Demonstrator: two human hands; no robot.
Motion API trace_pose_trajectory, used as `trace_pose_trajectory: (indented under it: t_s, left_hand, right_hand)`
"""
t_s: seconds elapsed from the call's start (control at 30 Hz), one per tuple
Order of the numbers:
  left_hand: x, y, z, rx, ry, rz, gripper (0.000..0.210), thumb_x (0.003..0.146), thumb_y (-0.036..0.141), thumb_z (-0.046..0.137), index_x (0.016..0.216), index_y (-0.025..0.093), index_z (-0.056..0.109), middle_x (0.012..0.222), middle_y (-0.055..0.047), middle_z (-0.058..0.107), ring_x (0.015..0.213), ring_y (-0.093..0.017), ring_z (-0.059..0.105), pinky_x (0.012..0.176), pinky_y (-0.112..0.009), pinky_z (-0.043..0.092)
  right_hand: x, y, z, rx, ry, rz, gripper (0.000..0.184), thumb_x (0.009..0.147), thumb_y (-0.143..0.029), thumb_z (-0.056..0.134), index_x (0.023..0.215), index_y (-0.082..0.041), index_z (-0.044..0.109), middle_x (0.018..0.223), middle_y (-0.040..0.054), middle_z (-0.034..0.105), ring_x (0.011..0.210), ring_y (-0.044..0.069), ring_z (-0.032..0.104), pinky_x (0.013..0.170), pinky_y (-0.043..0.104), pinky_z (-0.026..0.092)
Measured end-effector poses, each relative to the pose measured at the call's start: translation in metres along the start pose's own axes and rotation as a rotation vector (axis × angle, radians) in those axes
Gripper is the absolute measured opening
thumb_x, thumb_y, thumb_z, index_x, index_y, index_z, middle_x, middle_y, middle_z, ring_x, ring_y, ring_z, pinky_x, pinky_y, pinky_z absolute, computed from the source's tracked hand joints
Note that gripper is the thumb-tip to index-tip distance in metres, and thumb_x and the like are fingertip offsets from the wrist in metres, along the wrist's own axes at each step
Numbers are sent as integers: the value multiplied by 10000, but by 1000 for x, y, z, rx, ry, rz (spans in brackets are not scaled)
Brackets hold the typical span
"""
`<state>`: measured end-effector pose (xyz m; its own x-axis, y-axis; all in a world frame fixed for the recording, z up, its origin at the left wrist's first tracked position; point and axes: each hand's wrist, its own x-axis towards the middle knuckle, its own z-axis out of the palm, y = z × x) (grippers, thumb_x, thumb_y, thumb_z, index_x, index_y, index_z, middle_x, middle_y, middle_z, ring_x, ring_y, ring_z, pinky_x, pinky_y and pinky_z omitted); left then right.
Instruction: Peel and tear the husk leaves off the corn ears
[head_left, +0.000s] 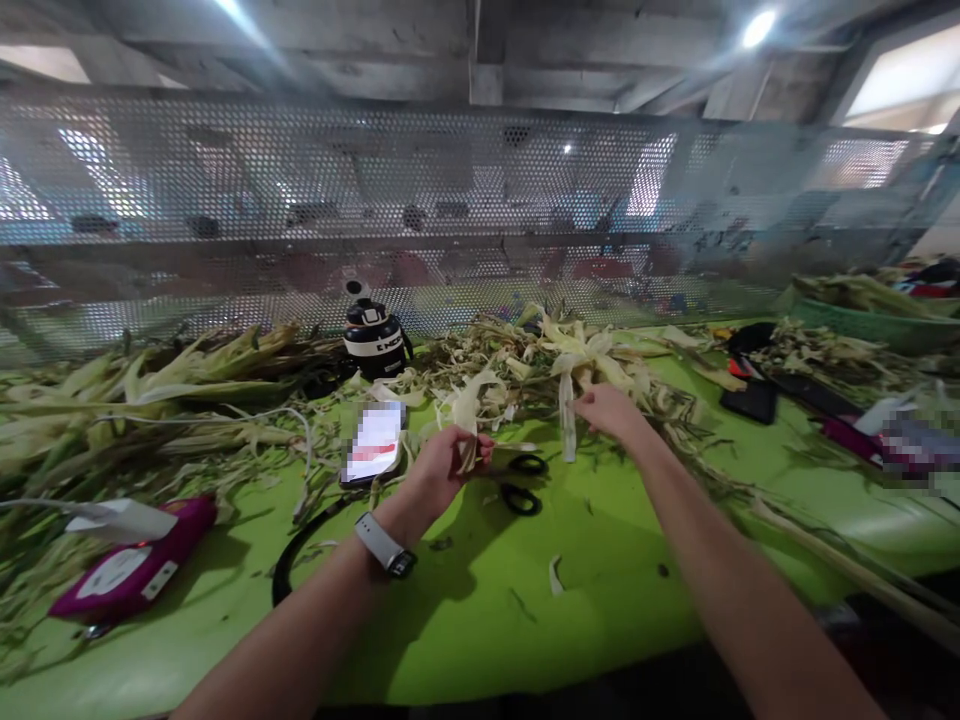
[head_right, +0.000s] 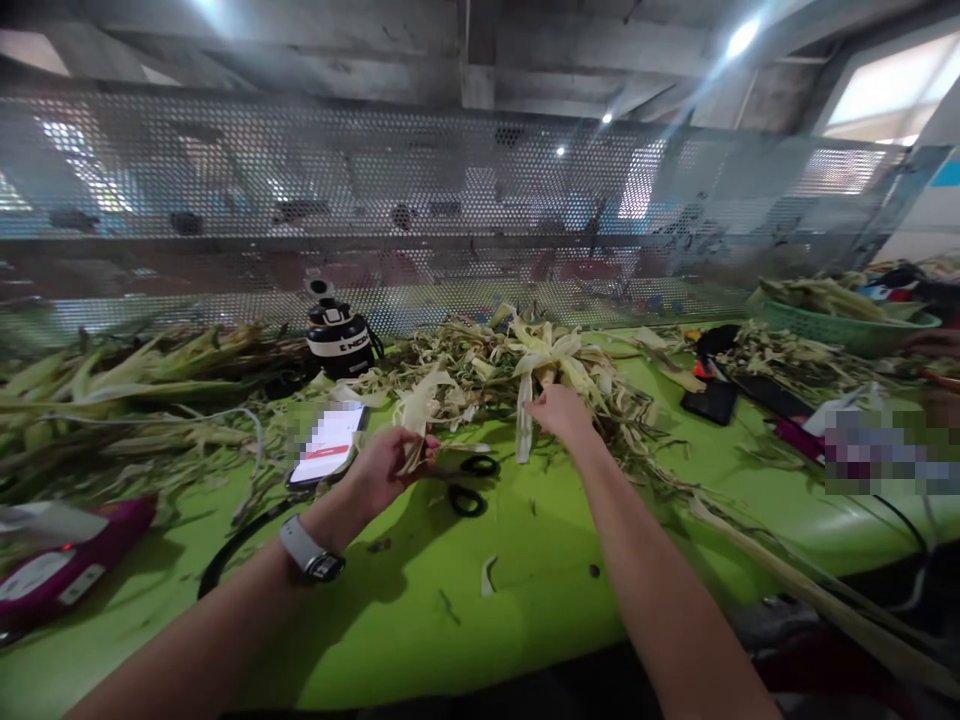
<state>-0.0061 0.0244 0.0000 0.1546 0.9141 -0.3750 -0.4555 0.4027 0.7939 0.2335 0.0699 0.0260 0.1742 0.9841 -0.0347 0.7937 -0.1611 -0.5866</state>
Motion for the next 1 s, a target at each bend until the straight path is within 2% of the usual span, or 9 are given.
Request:
trace_pose_trajectory:
  t_s: [0.13,0.3,0.4,0.47,0.57,0.73,0.83,1.0]
  left_hand:
    - [-1,2,-1,-164,-7,-10,158,667,55,410,708,123,547,530,-22,565,410,-99,504,407,-195,420]
    - [-1,7,-3,-275,-65,-15,106,692,80,409,650,143,484,427,55,365,333,-54,332,337,-157,281]
    - [-2,8,-1,-329,-111,-8,94,760,160,466,685,133,515,410,90,291,327,-39,281,332,-148,236]
    - [-4,6,1,-265,-121,-9,103,745,215,582,707,130,537,407,109,282,328,-25,262,332,-143,218]
    - [-9,-1,5,-65,-162,-15,227,646,259,739,743,128,582,410,113,332,341,-17,274,347,-153,210]
    - [-12,-9,6,222,-191,67,289,562,276,810,740,127,638,518,44,532,388,-25,351,373,-184,204]
    - [-11,-8,5,247,-167,91,295,549,276,813,753,128,660,601,7,608,437,-41,429,402,-183,255]
    - [-6,-9,2,226,-172,129,293,556,289,808,753,136,654,629,4,627,509,-71,515,458,-188,334]
  right_hand:
    - [5,5,14,25,-52,-7,339,652,-261,723,405,-188,502,327,1,468,398,146,531,466,246,365]
    - [-6,-9,19,224,-104,-141,224,674,-251,704,546,-176,536,458,-38,522,404,80,483,409,187,381]
    - [-20,-24,21,374,-209,-227,195,699,-303,694,638,-164,573,524,-43,551,408,62,487,393,168,415]
    - [-30,-33,25,541,-332,-256,195,682,-297,715,669,-153,584,513,-48,554,393,57,495,375,155,411]
    - [-44,-44,33,667,-448,-244,184,691,-279,716,699,-146,588,492,-45,576,401,69,542,368,140,409]
    - [-53,-52,41,735,-449,-228,152,720,-239,679,659,-147,575,495,-42,594,394,68,546,371,144,426]
    - [-52,-51,40,728,-451,-223,98,721,-193,647,657,-144,592,487,-37,592,415,79,563,360,142,422]
    - [-49,-50,31,757,-489,-160,42,679,-106,596,667,-137,622,512,-26,621,405,70,568,370,130,430]
